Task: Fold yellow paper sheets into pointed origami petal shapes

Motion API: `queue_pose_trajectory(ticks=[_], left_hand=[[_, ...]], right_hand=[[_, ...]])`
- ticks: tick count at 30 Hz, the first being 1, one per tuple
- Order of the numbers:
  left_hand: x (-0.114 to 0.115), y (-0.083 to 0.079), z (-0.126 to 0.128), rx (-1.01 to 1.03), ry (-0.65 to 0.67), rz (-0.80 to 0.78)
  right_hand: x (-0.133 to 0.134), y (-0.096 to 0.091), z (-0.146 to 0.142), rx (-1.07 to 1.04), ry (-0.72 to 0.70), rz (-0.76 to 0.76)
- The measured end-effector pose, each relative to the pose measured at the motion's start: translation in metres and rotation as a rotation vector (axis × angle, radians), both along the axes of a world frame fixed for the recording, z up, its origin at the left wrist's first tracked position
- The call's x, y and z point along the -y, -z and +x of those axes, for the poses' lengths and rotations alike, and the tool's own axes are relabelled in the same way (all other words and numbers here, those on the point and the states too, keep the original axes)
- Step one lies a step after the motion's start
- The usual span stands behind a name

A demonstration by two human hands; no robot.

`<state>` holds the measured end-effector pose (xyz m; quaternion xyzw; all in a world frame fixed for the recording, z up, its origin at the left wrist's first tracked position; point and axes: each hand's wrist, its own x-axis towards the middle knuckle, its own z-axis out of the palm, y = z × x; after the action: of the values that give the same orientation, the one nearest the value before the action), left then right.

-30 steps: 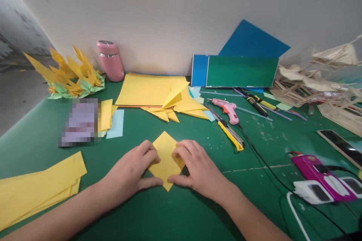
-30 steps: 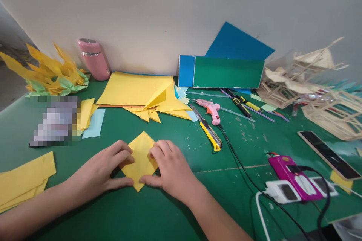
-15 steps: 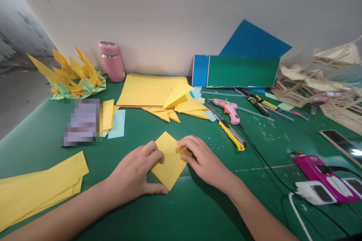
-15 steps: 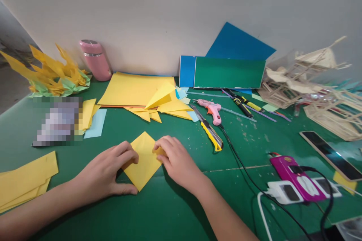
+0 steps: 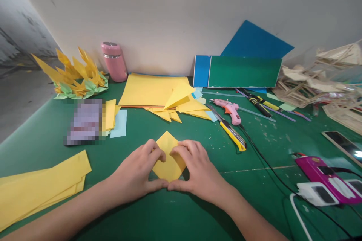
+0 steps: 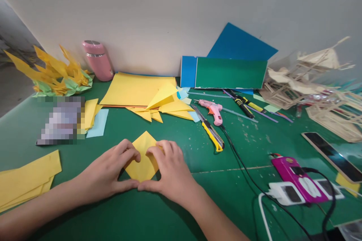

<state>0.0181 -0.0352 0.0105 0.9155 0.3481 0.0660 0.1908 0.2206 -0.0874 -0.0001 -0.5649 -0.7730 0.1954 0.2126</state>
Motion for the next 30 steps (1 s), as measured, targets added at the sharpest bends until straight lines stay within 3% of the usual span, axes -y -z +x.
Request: queue_pose_trajectory(ticks=[9,16,19,26,30], left_hand=[[-0.005,0.0,0.001,-0.007,0.081,0.072],[-0.011,0.004,-0.006,0.098,0.326,0.243],[-0.014,0.0,-0.008,0.148,0.364,0.262],[-0.016,0.002,-0.009,0.147,0.371,0.32],[-0.017,0.001,-0.01,0.148,0.339,0.3]], right_hand=[[-0.003,0.002,0.006,0.0,-0.03,-0.008],[-0.012,-0.005,0.016,0.007,-0.11,-0.022],[-0.014,-0.006,0.023,0.025,-0.164,-0.024],[-0.02,0.007,0.036,-0.018,-0.282,0.235],[-0.02,0.006,0.035,-0.112,-0.284,0.256]])
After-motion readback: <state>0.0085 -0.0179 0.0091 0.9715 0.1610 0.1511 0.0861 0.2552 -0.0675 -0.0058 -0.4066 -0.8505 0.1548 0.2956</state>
